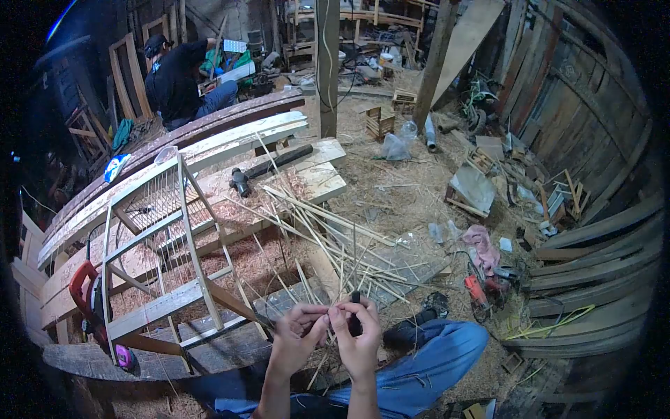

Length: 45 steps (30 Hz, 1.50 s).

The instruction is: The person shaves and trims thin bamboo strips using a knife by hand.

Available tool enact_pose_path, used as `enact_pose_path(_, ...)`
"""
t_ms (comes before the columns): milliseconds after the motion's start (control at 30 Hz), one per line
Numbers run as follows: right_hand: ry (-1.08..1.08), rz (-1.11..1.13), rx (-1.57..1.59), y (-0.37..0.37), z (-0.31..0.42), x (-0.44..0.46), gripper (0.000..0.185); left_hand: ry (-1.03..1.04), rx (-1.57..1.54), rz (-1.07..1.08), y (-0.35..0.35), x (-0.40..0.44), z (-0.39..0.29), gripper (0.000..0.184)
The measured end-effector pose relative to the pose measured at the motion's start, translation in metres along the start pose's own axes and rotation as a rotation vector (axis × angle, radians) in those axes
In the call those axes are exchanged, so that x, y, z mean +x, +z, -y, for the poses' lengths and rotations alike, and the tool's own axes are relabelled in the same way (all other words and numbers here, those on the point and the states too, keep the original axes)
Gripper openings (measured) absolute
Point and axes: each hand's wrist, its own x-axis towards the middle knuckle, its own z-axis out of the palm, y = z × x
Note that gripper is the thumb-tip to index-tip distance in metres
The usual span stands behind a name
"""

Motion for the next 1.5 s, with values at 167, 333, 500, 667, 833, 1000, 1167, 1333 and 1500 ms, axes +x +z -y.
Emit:
enact_pose_path(167,0.085,-0.038,0.122,-0.011,0.004,0.004,0.011,-0.045,0.114,0.057,-0.005,0.001,0.004,0.021)
enact_pose_path(333,0.191,-0.445,0.326,-0.031,0.000,0.011,0.013,0.001,0.380,0.302,-0.017,0.004,0.004,0.020)
enact_pose_path(500,0.188,-0.013,-0.001,-0.036,0.006,0.009,0.021,-0.021,0.312,0.188,0.002,0.002,0.001,0.020)
enact_pose_path(667,0.216,-0.157,0.188,-0.033,0.007,0.010,0.016,-0.014,0.279,0.143,0.001,0.001,0.007,0.021)
enact_pose_path(833,0.172,-0.384,0.108,-0.047,-0.008,0.011,0.019,-0.068,0.287,0.262,-0.004,0.002,0.004,0.020)
enact_pose_path(1000,0.210,0.003,0.049,-0.037,-0.002,0.008,0.021,-0.025,0.220,0.183,-0.001,0.003,0.011,0.019)
enact_pose_path(1167,0.176,-0.181,0.130,-0.037,-0.002,0.009,0.020,-0.039,0.225,0.171,-0.009,0.002,0.001,0.018)
enact_pose_path(1333,0.176,-0.332,0.232,-0.037,-0.005,0.011,0.020,0.000,0.401,0.203,-0.008,0.002,-0.010,0.020)
enact_pose_path(1500,0.067,-0.683,-0.098,-0.053,-0.009,0.020,0.024,-0.033,0.418,0.013,-0.020,0.005,0.004,0.021)
